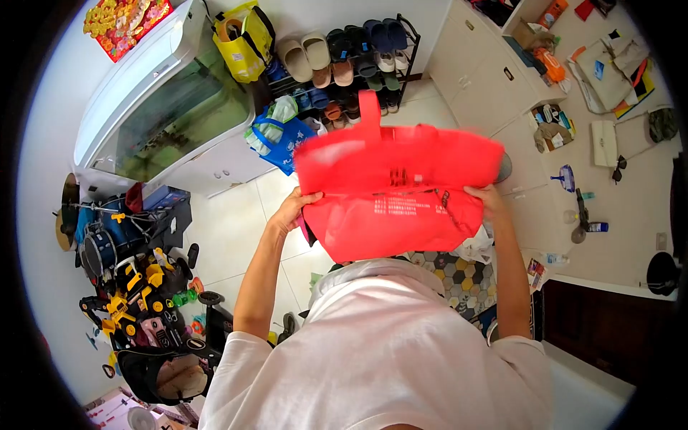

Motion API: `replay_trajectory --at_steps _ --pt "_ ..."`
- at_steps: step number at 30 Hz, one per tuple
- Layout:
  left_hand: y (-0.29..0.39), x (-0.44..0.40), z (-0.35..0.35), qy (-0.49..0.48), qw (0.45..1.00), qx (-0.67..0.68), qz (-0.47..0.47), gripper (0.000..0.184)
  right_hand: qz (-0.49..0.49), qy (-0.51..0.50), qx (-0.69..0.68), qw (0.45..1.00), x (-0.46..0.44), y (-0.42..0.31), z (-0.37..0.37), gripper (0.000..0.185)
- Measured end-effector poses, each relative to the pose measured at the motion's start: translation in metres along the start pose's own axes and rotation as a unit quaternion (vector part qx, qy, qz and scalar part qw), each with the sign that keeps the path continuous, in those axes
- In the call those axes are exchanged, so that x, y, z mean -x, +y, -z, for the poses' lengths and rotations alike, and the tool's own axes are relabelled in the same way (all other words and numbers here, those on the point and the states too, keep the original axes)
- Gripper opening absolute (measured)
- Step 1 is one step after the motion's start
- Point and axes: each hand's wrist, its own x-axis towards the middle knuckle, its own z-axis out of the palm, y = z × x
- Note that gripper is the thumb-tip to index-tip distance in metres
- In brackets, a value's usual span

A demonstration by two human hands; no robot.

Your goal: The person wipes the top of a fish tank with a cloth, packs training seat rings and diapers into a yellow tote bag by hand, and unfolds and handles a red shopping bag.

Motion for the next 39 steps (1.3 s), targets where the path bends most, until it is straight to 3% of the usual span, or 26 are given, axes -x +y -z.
replay_trajectory --at_steps 1,4,5,6,7,8,10,13,15,18,20,22,23,26,27,28,30,31,32,34,37,38,39 --pt "-0.005 -0.002 0.001 0.017 0.999 0.043 -0.003 0.025 -0.005 -0.073 0.034 0.997 -0.008 0.018 0.029 0.015" --pt "-0.020 -0.020 0.031 -0.122 0.990 0.032 -0.056 0.010 0.055 -0.079 0.119 0.988 -0.008 0.031 0.040 0.014" --pt "-0.006 -0.010 0.011 -0.037 0.998 -0.024 -0.042 0.022 0.072 -0.082 0.159 0.981 -0.012 0.027 0.039 0.015" --pt "0.003 -0.006 0.013 -0.051 0.992 -0.093 -0.074 0.023 0.089 -0.085 0.199 0.972 -0.015 0.026 0.039 0.017" --pt "0.012 -0.005 0.018 -0.067 0.979 -0.162 -0.105 0.024 -0.013 0.023 0.006 1.000 -0.016 0.031 0.053 0.023" --pt "0.020 -0.004 0.019 -0.082 0.960 -0.230 -0.136 0.026 -0.020 0.127 0.074 0.989 -0.007 0.014 0.055 0.028" --pt "0.033 -0.001 0.002 -0.082 0.915 -0.349 -0.186 0.020 0.104 0.106 0.199 0.969 -0.018 -0.001 0.059 0.043" --pt "0.041 -0.008 -0.030 -0.143 0.801 -0.502 -0.294 0.014 0.163 -0.008 0.449 0.879 -0.013 -0.057 -0.048 0.081" --pt "0.043 -0.010 -0.055 -0.167 0.718 -0.575 -0.354 0.012 0.238 -0.132 0.595 0.757 -0.025 -0.056 -0.092 0.115" --pt "0.044 0.004 -0.083 -0.193 0.663 -0.598 -0.407 0.008 0.149 -0.199 0.715 0.654 -0.032 -0.026 -0.135 0.134" --pt "0.051 0.019 -0.095 -0.213 0.643 -0.601 -0.424 0.008 0.210 -0.123 0.681 0.690 -0.040 0.002 -0.133 0.113" --pt "0.053 0.030 -0.097 -0.236 0.637 -0.603 -0.418 0.010 0.157 -0.110 0.658 0.728 -0.043 0.022 -0.128 0.092" --pt "0.053 0.032 -0.090 -0.254 0.632 -0.646 -0.346 0.016 0.129 -0.104 0.645 0.746 -0.044 0.031 -0.123 0.082" --pt "0.046 0.035 -0.081 -0.117 0.757 -0.545 -0.342 0.039 0.217 -0.004 0.675 0.705 -0.044 0.049 -0.099 0.059" --pt "0.052 0.038 -0.077 -0.063 0.734 -0.556 -0.385 0.057 0.193 0.050 0.681 0.704 -0.043 0.045 -0.091 0.059" --pt "0.038 0.030 -0.062 0.026 0.779 -0.514 -0.358 0.050 0.168 0.104 0.685 0.701 -0.041 0.040 -0.083 0.060" --pt "0.035 0.040 -0.057 0.010 0.849 -0.473 -0.234 0.042 0.151 0.191 0.674 0.698 -0.041 0.026 -0.086 0.063" --pt "0.011 0.032 -0.051 -0.019 0.896 -0.376 -0.236 0.036 0.158 0.225 0.659 0.701 -0.040 0.019 -0.096 0.064" --pt "0.001 0.032 -0.059 -0.019 0.906 -0.377 -0.193 0.041 0.166 0.258 0.642 0.703 -0.039 0.012 -0.109 0.066" --pt "-0.029 0.020 -0.079 0.006 0.907 -0.340 -0.248 0.063 0.157 0.216 0.674 0.689 -0.039 0.007 -0.145 0.076" --pt "-0.059 -0.006 -0.098 0.027 0.972 -0.032 -0.230 0.080 0.193 0.152 0.685 0.686 -0.037 0.037 -0.210 0.068" --pt "-0.062 -0.017 -0.084 0.015 0.978 -0.117 -0.174 0.078 0.226 0.104 0.676 0.693 -0.036 0.058 -0.226 0.070" --pt "-0.051 -0.011 -0.084 -0.008 0.985 -0.055 -0.166 0.079 0.143 0.039 0.651 0.745 -0.023 0.050 -0.254 0.080"
